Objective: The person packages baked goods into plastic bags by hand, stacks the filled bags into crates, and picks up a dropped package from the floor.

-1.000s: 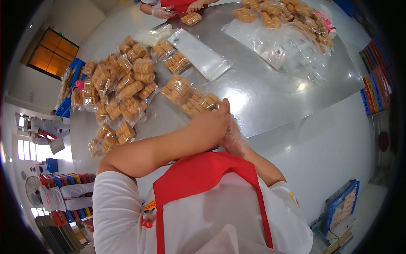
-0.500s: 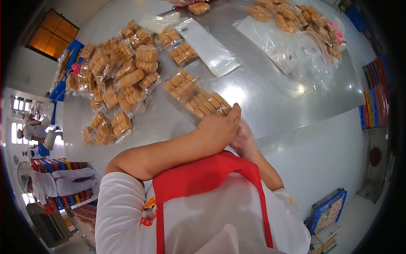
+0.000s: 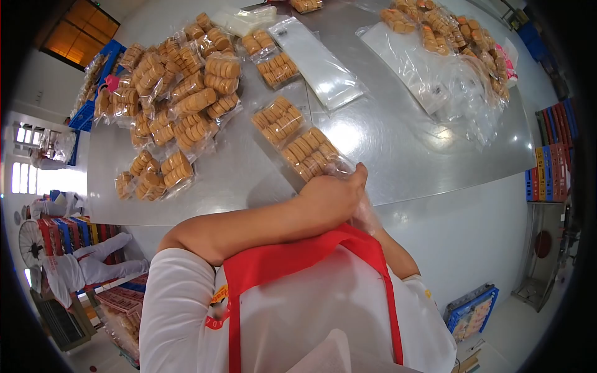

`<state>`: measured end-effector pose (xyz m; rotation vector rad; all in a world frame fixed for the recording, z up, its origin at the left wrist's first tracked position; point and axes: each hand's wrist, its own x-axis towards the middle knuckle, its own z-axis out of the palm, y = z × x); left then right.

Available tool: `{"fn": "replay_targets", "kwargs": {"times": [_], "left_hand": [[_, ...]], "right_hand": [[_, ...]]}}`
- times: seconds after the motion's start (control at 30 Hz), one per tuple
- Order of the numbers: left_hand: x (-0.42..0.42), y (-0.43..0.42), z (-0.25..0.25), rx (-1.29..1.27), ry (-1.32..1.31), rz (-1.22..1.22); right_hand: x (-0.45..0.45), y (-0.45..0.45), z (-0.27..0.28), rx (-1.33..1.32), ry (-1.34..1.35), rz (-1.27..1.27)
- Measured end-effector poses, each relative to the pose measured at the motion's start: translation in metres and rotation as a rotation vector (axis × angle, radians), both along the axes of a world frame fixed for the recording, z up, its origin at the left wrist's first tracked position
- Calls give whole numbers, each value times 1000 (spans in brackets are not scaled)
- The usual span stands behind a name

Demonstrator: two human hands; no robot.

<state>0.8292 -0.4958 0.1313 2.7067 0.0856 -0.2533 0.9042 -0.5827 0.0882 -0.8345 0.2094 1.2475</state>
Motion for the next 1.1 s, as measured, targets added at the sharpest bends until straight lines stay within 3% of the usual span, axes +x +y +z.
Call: {"fn": "replay_targets", "kwargs": {"times": [0.07, 0.1, 0.17, 0.2, 0.23, 0.3, 0.37, 0.47, 0.53, 0.57, 0.63, 0.73, 0.77, 0.87, 0.9, 0.97, 1.1], "left_hand": [[1, -1, 1, -51, 57, 32], [2, -2, 6, -60, 111, 31], [6, -4, 16, -89, 234, 73], [9, -3, 21, -107, 302, 122], [11, -1, 25, -122, 370, 173], [8, 11, 27, -54, 165, 152], [-4, 33, 33, 17, -47, 130], [-10, 84, 68, 111, -481, 172], [-3, 123, 86, -177, -498, 220], [-3, 139, 101, -349, -367, 324], [-10, 161, 130, -686, -97, 518], [-33, 178, 110, -1221, -577, 728], [-38, 174, 94, -1124, -634, 710], [-78, 121, 60, -830, -690, 640], [-85, 100, 56, -746, -642, 605], [-83, 85, 39, -827, -680, 624], [-94, 104, -17, -992, -684, 600]], "right_hand": [[-7, 10, 4, -123, -44, -94], [-17, 23, 9, -280, -139, -204], [-48, 58, 21, -832, -463, -405], [-48, 63, 22, -834, -466, -408], [-48, 68, 24, -761, -406, -356], [-45, 74, 27, -608, -291, -250], [8, 41, -13, 42, 15, 130], [23, 31, 45, 261, -1310, 363], [19, 35, 96, 166, -1877, 405], [18, 43, 113, 116, -2163, 407], [26, 75, 131, 91, -2205, 424], [38, 110, 154, 248, -2498, 208], [39, 114, 160, 332, -2628, 96], [27, 120, 187, 280, -1317, 557], [22, 123, 193, 290, -1281, 612], [13, 130, 200, 311, -1198, 738], [0, 148, 197, 175, -1441, 985]]}}
